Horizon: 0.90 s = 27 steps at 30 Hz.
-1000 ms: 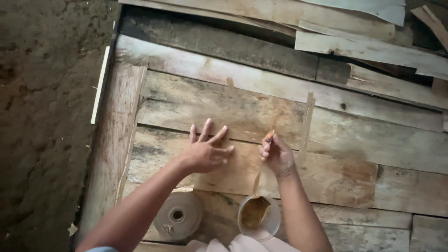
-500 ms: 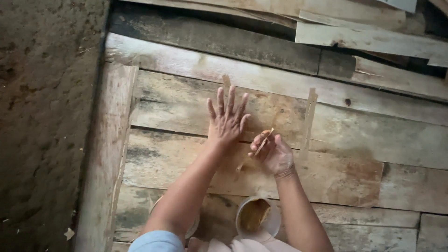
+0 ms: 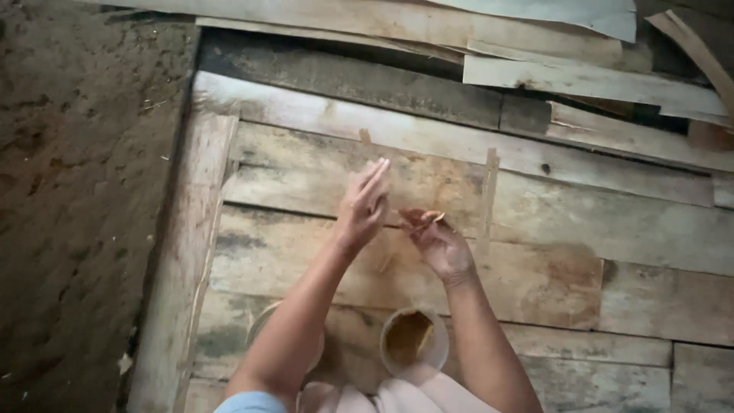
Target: Applying glue to strips of veneer tape and sticking them onto wooden planks to seal or finish them.
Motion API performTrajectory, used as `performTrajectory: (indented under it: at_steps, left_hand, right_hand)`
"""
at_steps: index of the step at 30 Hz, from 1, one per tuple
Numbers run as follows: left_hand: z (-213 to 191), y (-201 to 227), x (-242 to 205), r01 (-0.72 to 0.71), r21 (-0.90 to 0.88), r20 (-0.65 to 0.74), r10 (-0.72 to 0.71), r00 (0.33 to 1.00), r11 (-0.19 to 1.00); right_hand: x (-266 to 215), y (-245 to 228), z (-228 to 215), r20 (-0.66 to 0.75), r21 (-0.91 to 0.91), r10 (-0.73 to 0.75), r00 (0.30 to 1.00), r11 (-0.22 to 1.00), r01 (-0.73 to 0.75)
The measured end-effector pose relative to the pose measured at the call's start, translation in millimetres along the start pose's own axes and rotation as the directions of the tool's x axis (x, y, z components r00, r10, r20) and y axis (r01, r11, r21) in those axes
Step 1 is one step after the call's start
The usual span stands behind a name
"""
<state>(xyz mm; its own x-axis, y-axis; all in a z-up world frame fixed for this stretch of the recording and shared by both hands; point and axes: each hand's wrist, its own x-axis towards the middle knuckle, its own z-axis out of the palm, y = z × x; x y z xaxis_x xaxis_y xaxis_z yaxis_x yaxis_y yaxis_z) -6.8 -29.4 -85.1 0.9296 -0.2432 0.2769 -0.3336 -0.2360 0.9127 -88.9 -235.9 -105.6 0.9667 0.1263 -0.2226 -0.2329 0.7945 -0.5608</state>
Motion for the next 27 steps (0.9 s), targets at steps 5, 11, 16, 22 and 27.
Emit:
performTrajectory:
  at_steps: [5, 11, 16, 22, 27]
  left_hand:
    - [-15.3, 113.1, -47.2, 0.114, -0.397, 0.072, -0.093, 0.993, 0.911]
    - [-8.5, 172.3, -101.4, 0.123, -0.348, -0.035, -0.143, 0.989, 0.929]
    - [6.1, 177.5, -165.4, 0.322, -0.499, 0.012, -0.366, 0.931, 0.804]
    - [7.4, 172.3, -228.3, 0.463, -0.650, -0.021, -0.623, 0.782, 0.603]
    - [-16.8, 190.0, -253.9, 0.281, -0.679, -0.120, -0.481, 0.869, 0.678]
  right_hand:
    - [-38.4, -30.5, 107.5, 0.009, -0.178, -0.150, 0.989, 0.973, 0.149]
    - [-98.0, -32.0, 151.1, 0.092, -0.467, -0.274, 0.957, 0.837, 0.285]
    - [-145.4, -21.2, 155.9, 0.111, -0.687, -0.239, 0.965, 0.684, 0.248]
    - [-201.8, 0.5, 163.1, -0.072, -0.851, 0.025, 0.997, 0.520, -0.075]
    - [-219.2, 41.6, 126.4, -0.122, -0.865, 0.172, 0.978, 0.464, -0.189]
